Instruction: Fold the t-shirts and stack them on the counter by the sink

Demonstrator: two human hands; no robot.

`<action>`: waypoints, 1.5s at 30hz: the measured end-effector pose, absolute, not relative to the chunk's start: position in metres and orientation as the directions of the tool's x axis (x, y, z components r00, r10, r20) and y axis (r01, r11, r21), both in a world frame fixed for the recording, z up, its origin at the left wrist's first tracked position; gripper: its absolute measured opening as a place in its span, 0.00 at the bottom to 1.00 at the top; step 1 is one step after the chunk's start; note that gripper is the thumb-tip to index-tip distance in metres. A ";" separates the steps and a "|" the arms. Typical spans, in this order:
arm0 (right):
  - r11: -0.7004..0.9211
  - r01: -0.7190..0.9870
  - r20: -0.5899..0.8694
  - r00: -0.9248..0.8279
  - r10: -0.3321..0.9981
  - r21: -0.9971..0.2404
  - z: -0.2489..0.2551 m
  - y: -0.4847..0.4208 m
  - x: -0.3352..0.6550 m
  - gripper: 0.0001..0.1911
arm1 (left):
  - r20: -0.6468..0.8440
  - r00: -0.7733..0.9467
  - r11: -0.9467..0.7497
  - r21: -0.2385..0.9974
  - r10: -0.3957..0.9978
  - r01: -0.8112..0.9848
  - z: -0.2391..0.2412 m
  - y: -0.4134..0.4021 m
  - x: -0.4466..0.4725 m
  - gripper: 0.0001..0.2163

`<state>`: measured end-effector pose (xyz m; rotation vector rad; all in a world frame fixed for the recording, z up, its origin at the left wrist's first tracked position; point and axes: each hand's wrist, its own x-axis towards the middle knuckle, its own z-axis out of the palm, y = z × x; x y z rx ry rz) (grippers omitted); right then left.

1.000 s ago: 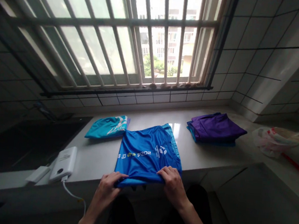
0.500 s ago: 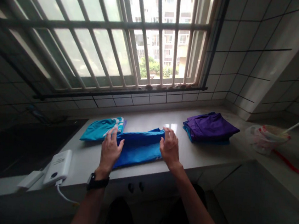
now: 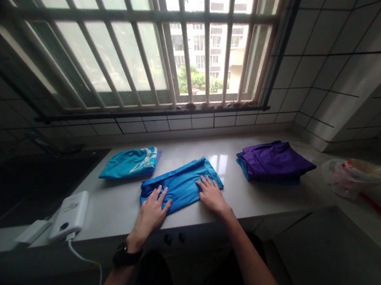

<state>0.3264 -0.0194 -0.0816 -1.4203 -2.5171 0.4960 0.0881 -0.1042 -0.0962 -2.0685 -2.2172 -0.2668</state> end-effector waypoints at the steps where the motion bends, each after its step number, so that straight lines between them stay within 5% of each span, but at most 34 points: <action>1: 0.495 0.766 -0.011 -0.546 0.837 -0.410 -0.079 -0.011 0.331 0.33 | 0.200 -0.076 0.067 0.055 0.977 0.996 -0.098 -0.111 0.092 0.26; 8: 0.539 0.643 -0.052 -0.667 0.743 -0.545 -0.065 0.036 0.342 0.34 | 0.250 0.038 -0.053 0.051 0.967 0.997 -0.086 -0.163 0.139 0.29; 12: 0.621 0.601 0.190 -0.624 0.758 -0.503 -0.063 0.024 0.338 0.32 | 0.255 0.248 -0.303 0.202 0.935 0.931 -0.072 -0.167 0.130 0.20; 15: 0.725 0.475 0.366 -0.643 0.673 -0.499 -0.072 -0.021 0.346 0.35 | 0.272 0.348 -0.405 0.192 0.897 0.894 -0.084 -0.168 0.106 0.33; 18: 0.742 0.436 0.331 -0.697 0.636 -0.509 -0.089 -0.076 0.360 0.38 | 0.261 0.383 -0.426 0.128 0.886 0.896 -0.106 -0.172 0.092 0.40; 23: 0.683 0.622 0.252 -0.641 0.725 -0.383 -0.114 -0.124 0.362 0.55 | 0.233 0.360 -0.395 0.126 0.903 0.910 -0.108 -0.168 0.094 0.37; 27: 0.690 0.621 0.406 -0.559 0.723 -0.373 -0.117 -0.133 0.350 0.38 | 0.118 0.362 -0.381 0.275 0.924 0.883 -0.079 -0.170 0.088 0.32; 30: 0.722 0.540 0.501 -0.521 0.691 -0.433 -0.108 -0.134 0.349 0.20 | 0.126 0.322 -0.344 0.446 0.938 0.827 -0.054 -0.173 0.076 0.27; 33: 0.679 0.488 0.513 -0.445 0.734 -0.548 -0.090 -0.118 0.352 0.12 | 0.241 0.220 -0.320 0.559 0.945 0.764 -0.030 -0.159 0.075 0.22; 38: 0.425 0.597 0.444 -0.125 0.887 -0.681 -0.073 -0.059 0.344 0.11 | 0.436 -0.012 -0.244 0.526 0.900 0.815 -0.013 -0.096 0.104 0.23; 41: 0.293 0.700 0.457 0.054 0.888 -0.651 -0.084 -0.033 0.335 0.13 | 0.265 -0.126 -0.016 0.478 0.956 0.878 -0.032 -0.070 0.119 0.25; 45: 0.245 0.726 0.407 0.052 0.912 -0.643 -0.103 -0.025 0.332 0.20 | 0.093 -0.256 0.182 0.481 0.962 0.857 -0.065 -0.060 0.123 0.22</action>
